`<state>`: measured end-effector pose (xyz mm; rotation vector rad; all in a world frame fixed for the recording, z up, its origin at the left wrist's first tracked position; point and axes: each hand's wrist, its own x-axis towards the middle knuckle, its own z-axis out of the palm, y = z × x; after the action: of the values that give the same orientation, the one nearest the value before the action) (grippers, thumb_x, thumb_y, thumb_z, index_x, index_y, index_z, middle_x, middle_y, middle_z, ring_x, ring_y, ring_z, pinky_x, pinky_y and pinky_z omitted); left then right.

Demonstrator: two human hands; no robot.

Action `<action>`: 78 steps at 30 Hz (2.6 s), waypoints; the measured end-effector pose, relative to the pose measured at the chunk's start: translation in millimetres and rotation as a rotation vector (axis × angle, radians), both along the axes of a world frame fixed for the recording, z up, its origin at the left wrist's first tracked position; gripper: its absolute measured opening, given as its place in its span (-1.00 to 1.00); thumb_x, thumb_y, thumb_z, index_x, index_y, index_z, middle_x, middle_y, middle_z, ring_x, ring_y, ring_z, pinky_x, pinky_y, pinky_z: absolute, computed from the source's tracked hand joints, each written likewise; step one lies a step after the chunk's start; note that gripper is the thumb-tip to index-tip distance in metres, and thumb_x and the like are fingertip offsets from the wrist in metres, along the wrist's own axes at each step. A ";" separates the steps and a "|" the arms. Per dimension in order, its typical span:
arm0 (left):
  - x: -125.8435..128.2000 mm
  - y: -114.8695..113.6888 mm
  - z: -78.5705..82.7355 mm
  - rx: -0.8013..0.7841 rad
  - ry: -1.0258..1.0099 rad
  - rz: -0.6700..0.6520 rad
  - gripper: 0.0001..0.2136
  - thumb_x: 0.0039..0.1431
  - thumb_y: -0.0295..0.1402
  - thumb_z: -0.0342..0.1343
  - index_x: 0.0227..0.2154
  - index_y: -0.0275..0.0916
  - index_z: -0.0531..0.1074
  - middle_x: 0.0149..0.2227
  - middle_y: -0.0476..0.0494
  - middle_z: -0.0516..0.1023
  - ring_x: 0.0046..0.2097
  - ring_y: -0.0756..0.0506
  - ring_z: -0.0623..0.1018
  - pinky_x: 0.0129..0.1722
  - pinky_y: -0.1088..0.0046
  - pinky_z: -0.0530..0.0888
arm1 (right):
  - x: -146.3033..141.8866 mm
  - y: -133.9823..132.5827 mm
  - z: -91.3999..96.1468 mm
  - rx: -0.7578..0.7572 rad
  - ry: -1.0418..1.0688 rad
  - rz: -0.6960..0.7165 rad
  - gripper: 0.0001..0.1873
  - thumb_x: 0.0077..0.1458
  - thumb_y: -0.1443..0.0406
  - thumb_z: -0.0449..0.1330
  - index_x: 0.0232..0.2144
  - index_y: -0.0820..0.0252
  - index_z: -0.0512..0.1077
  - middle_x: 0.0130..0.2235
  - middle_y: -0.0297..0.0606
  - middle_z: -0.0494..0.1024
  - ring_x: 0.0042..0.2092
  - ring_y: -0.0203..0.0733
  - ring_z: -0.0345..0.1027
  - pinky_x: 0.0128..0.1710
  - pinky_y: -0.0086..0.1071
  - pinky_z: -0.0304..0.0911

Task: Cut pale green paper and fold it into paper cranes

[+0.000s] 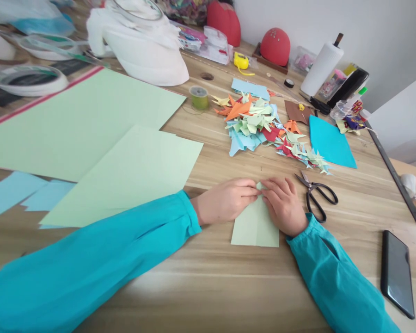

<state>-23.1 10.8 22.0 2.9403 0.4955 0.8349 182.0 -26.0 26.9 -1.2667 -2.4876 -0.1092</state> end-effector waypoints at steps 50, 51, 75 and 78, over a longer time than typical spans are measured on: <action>-0.4 -2.4 -2.0 0.077 0.039 0.032 -0.70 0.29 -0.53 -0.15 -0.17 -0.41 0.51 -0.10 -0.23 0.58 0.00 -0.12 0.49 0.06 0.33 0.47 | -4.2 -4.2 4.1 -0.061 -0.231 -0.212 -0.59 0.29 0.23 -0.09 0.14 0.01 0.30 0.21 -0.12 0.28 0.22 0.08 0.08 0.15 0.05 0.01; -0.4 -2.5 -2.5 0.078 0.048 0.035 -0.70 0.29 -0.53 -0.15 -0.16 -0.40 0.51 -0.10 -0.23 0.58 0.01 -0.12 0.49 0.06 0.32 0.47 | -4.2 -4.3 4.2 -0.064 -0.232 -0.211 -0.59 0.29 0.22 -0.08 0.14 0.02 0.30 0.22 -0.11 0.27 0.22 0.08 0.08 0.15 0.05 0.00; -4.1 -13.5 3.7 -0.043 0.074 0.091 -0.68 0.25 -0.38 -0.03 -0.03 -0.45 0.43 -0.03 -0.30 0.54 0.02 -0.20 0.46 0.03 0.24 0.45 | -3.9 -4.4 4.7 -0.076 -0.231 -0.209 -0.57 0.27 0.19 -0.05 0.17 -0.04 0.26 0.22 -0.12 0.24 0.22 0.12 0.04 0.15 0.09 -0.01; -6.4 -16.5 3.6 -0.098 0.118 0.101 -0.64 0.24 -0.33 -0.01 0.00 -0.45 0.41 0.00 -0.34 0.51 0.06 -0.22 0.44 0.06 0.21 0.42 | -4.0 -4.2 6.3 -0.085 -0.238 -0.196 -0.57 0.27 0.21 -0.03 0.16 -0.11 0.25 0.22 -0.13 0.24 0.22 0.12 0.04 0.14 0.10 -0.01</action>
<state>-29.5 -5.7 25.7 2.9064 0.6764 0.6284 178.0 -30.3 33.2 -1.6168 -2.5806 -0.2155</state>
